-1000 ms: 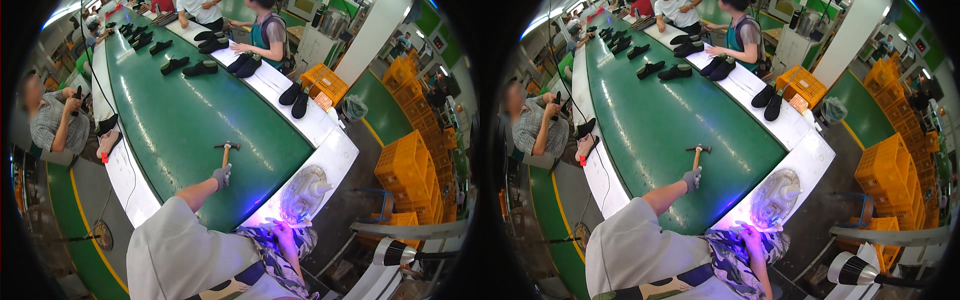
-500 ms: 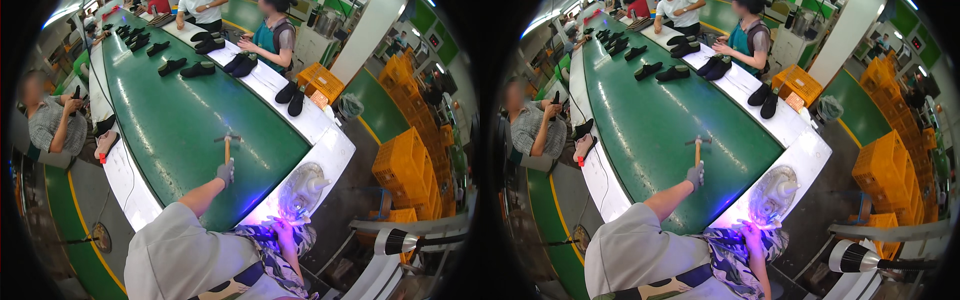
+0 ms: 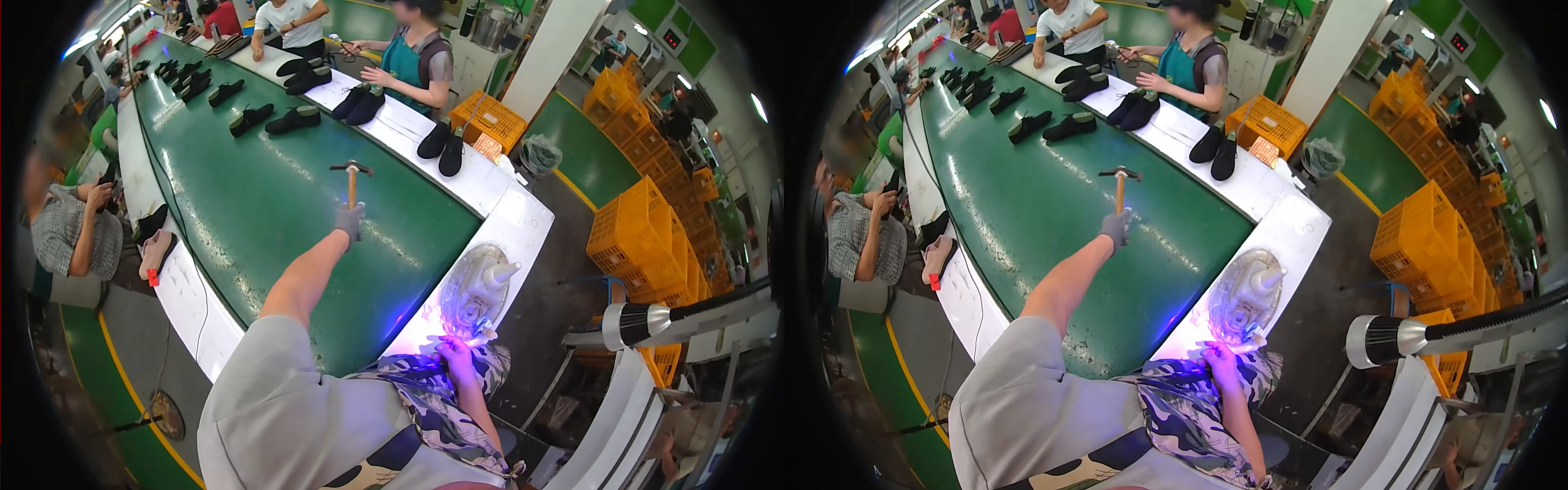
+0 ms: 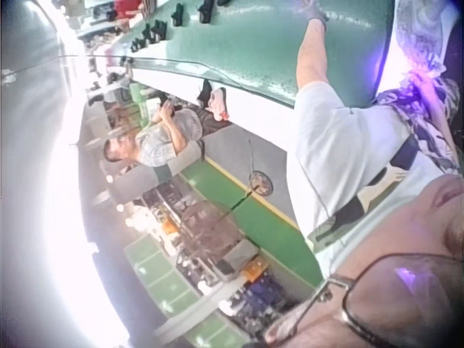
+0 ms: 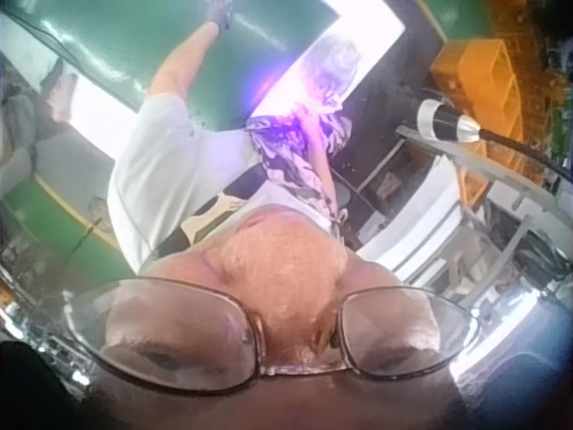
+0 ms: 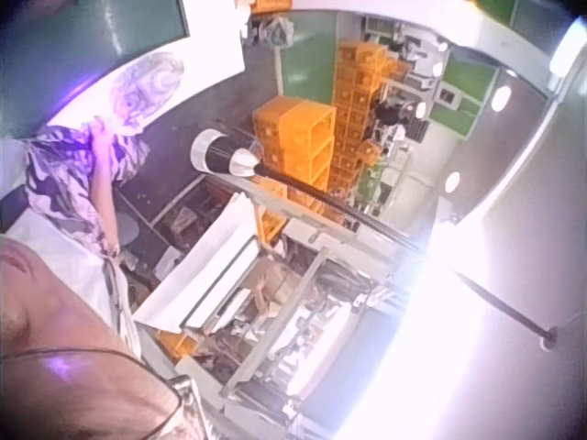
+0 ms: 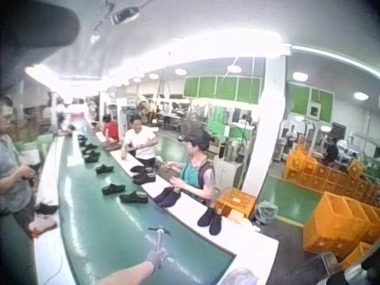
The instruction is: Applying adhesive to shoe components and using a hammer to secure parts in a factory setting.
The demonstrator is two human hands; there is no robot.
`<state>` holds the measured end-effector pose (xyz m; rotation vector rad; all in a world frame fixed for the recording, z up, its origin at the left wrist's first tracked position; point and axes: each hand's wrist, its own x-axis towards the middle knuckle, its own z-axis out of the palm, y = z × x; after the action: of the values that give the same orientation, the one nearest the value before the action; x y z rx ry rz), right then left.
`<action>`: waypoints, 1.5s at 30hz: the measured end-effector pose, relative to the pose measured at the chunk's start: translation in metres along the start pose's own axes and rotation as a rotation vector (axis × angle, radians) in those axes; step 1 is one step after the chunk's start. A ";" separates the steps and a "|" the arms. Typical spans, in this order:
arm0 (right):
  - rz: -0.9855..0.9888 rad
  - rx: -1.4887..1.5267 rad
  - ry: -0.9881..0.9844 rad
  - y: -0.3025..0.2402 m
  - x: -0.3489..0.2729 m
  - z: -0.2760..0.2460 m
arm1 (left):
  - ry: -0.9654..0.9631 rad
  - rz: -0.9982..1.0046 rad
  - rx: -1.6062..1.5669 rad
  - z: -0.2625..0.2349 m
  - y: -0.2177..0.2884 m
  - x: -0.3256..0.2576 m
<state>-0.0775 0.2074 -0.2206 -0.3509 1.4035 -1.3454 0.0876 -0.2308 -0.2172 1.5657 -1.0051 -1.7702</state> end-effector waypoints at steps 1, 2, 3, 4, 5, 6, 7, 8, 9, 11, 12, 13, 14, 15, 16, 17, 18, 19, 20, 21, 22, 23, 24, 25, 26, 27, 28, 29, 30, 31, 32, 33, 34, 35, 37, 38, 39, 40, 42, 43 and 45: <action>0.021 -0.029 0.014 -0.003 -0.004 0.004 | -0.038 -0.035 -0.079 0.011 0.000 -0.013; 0.045 -0.056 0.033 -0.002 -0.007 0.005 | -0.080 -0.075 -0.154 0.023 0.000 -0.025; 0.038 -0.034 0.030 0.000 -0.008 0.007 | -0.077 -0.074 -0.156 0.032 0.000 -0.036; 0.044 -0.030 0.032 0.002 -0.010 0.005 | -0.144 -0.126 -0.227 0.040 -0.002 -0.049; 0.007 -0.032 0.029 0.002 -0.012 0.005 | -0.207 -0.183 -0.293 0.042 -0.010 -0.060; -0.030 -0.033 0.027 0.003 -0.015 0.006 | -0.201 -0.194 -0.283 0.043 -0.019 -0.071; -0.076 -0.058 0.050 0.001 -0.014 0.005 | -0.200 -0.218 -0.296 0.047 -0.023 -0.078; -0.082 -0.069 0.089 0.001 -0.018 0.005 | -0.201 -0.242 -0.308 0.050 -0.028 -0.085; -0.104 -0.041 0.096 0.002 -0.024 0.005 | -0.208 -0.258 -0.299 0.051 -0.034 -0.094; -0.135 -0.010 0.101 0.004 -0.025 0.002 | -0.231 -0.275 -0.308 0.051 -0.049 -0.100; -0.157 -0.038 0.105 0.004 -0.025 0.001 | -0.255 -0.294 -0.319 0.049 -0.055 -0.102; -0.177 -0.064 0.113 0.005 -0.026 0.001 | -0.255 -0.291 -0.314 0.047 -0.061 -0.107; -0.180 -0.058 0.112 0.006 -0.028 0.000 | -0.237 -0.310 -0.287 0.045 -0.065 -0.111; -0.180 -0.068 0.102 0.006 -0.028 0.000 | -0.219 -0.327 -0.261 0.044 -0.068 -0.114; -0.180 -0.077 0.093 0.007 -0.030 0.000 | -0.218 -0.323 -0.255 0.041 -0.069 -0.116; -0.188 -0.092 0.096 0.009 -0.031 0.000 | -0.236 -0.338 -0.267 0.037 -0.069 -0.118; -0.192 -0.085 0.093 0.011 -0.034 0.000 | -0.253 -0.353 -0.279 0.033 -0.069 -0.121; -0.200 -0.073 0.096 0.012 -0.037 -0.001 | -0.249 -0.346 -0.277 0.031 -0.067 -0.122; -0.208 -0.062 0.099 0.013 -0.039 -0.002 | -0.233 -0.352 -0.316 0.028 -0.065 -0.123; -0.209 -0.059 0.091 0.013 -0.039 -0.003 | -0.217 -0.359 -0.355 0.026 -0.062 -0.123; -0.206 -0.064 0.104 0.010 -0.040 -0.002 | -0.213 -0.360 -0.349 0.028 -0.059 -0.125; -0.200 -0.072 0.116 0.010 -0.041 -0.002 | -0.216 -0.344 -0.400 0.031 -0.055 -0.131; -0.190 -0.069 0.116 0.010 -0.042 -0.002 | -0.218 -0.331 -0.451 0.032 -0.052 -0.137; -0.195 -0.066 0.114 0.009 -0.041 -0.003 | -0.213 -0.341 -0.449 0.033 -0.052 -0.138; -0.196 -0.064 0.115 0.010 -0.042 -0.004 | -0.274 -0.343 -0.464 0.034 -0.052 -0.138; -0.162 -0.033 0.115 0.012 -0.044 -0.006 | -0.337 -0.350 -0.478 0.037 -0.052 -0.136; -0.178 0.015 0.117 0.012 -0.044 -0.006 | -0.292 -0.289 -0.443 0.043 -0.057 -0.129; -0.164 0.072 0.130 0.018 -0.040 -0.010 | -0.252 -0.243 -0.400 0.050 -0.066 -0.122; -0.136 -0.011 0.119 0.013 -0.039 -0.010 | -0.241 -0.233 -0.324 0.047 -0.073 -0.108; -0.176 -0.003 0.077 0.004 -0.039 -0.001 | -0.222 -0.215 -0.263 0.036 -0.078 -0.094; -0.168 -0.009 0.079 0.006 -0.036 -0.003 | -0.222 -0.262 -0.201 0.035 -0.076 -0.093; -0.203 -0.011 0.074 0.011 -0.035 -0.007 | -0.233 -0.295 -0.135 0.045 -0.063 -0.093; -0.197 0.058 0.102 0.013 -0.036 -0.005 | -0.243 -0.319 -0.137 0.055 -0.057 -0.091; -0.204 0.074 0.119 0.014 -0.036 -0.006 | -0.267 -0.318 -0.093 0.065 -0.053 -0.087; -0.201 0.078 0.152 0.012 -0.035 -0.007 | -0.302 -0.335 -0.055 0.087 -0.044 -0.078; -0.176 0.069 0.156 0.010 -0.034 -0.006 | -0.374 -0.313 -0.071 0.100 -0.041 -0.073; -0.154 0.062 0.160 0.008 -0.033 -0.005 | -0.448 -0.289 -0.086 0.115 -0.038 -0.069; -0.141 0.054 0.169 0.007 -0.033 -0.004 | -0.478 -0.283 -0.106 0.130 -0.036 -0.065; -0.131 0.076 0.146 0.006 -0.028 -0.003 | -0.557 -0.283 -0.147 0.170 -0.028 -0.058; -0.128 0.046 0.150 0.008 -0.026 -0.005 | -0.605 -0.293 -0.170 0.190 -0.024 -0.055; -0.124 0.031 0.152 0.009 -0.023 -0.006 | -0.674 -0.289 -0.171 0.225 -0.015 -0.038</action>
<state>-0.0700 0.2312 -0.2188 -0.3255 1.5047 -1.5200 -0.1276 -0.1543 -0.2005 1.0549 -0.9025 -2.6046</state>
